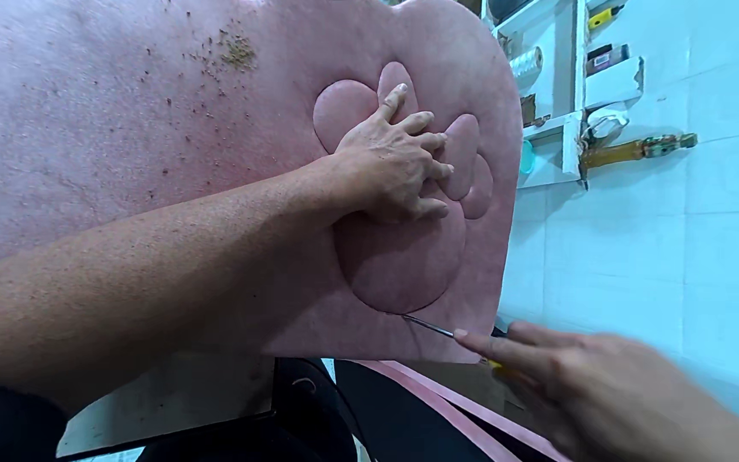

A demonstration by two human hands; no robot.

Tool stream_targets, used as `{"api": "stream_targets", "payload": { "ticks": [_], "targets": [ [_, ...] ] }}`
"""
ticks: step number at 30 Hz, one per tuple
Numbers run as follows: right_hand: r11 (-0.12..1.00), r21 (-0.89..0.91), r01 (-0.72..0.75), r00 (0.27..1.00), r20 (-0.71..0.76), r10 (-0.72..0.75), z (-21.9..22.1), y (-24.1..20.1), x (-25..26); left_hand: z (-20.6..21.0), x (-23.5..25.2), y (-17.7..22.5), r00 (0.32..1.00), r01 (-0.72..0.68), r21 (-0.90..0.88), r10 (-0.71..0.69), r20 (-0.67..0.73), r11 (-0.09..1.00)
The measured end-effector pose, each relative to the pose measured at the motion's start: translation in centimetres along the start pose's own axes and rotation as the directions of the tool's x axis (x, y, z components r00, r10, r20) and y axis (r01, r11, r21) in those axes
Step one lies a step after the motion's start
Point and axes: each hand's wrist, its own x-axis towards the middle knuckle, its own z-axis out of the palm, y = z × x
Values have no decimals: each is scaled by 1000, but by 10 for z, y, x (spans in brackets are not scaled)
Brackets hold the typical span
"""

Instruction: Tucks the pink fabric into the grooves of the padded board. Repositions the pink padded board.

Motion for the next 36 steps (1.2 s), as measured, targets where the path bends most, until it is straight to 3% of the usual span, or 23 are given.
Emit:
{"api": "stream_targets", "payload": {
  "ticks": [3,11,15,20,24,29,32,36],
  "targets": [
    [987,-114,115,979,182,-93,-40,-1,36,0,-1,-1,1000,2,-2,-2,-5,1000],
    [975,-199,98,967,250,-46,-53,-36,62,2,-1,-2,1000,-6,-14,6,-10,1000],
    [983,-158,-90,985,130,111,-6,-40,23,0,-1,-4,1000,-9,-23,9,0,1000],
    [961,-92,-262,954,-175,244,51,-66,-16,0,1,-2,1000,-8,-7,8,9,1000],
    [945,19,-327,886,-341,313,90,-82,-24,1,0,1,1000,-8,1,8,-11,1000],
    [928,135,-347,744,-563,360,142,-92,-21,6,-2,3,998,-21,14,22,-63,1000],
    [930,206,-303,745,-557,366,142,-81,-24,8,-4,2,996,-32,25,33,-77,999],
    [947,244,-208,878,-381,291,93,-40,-44,7,-6,0,995,-56,29,58,-82,998]
  ]
}}
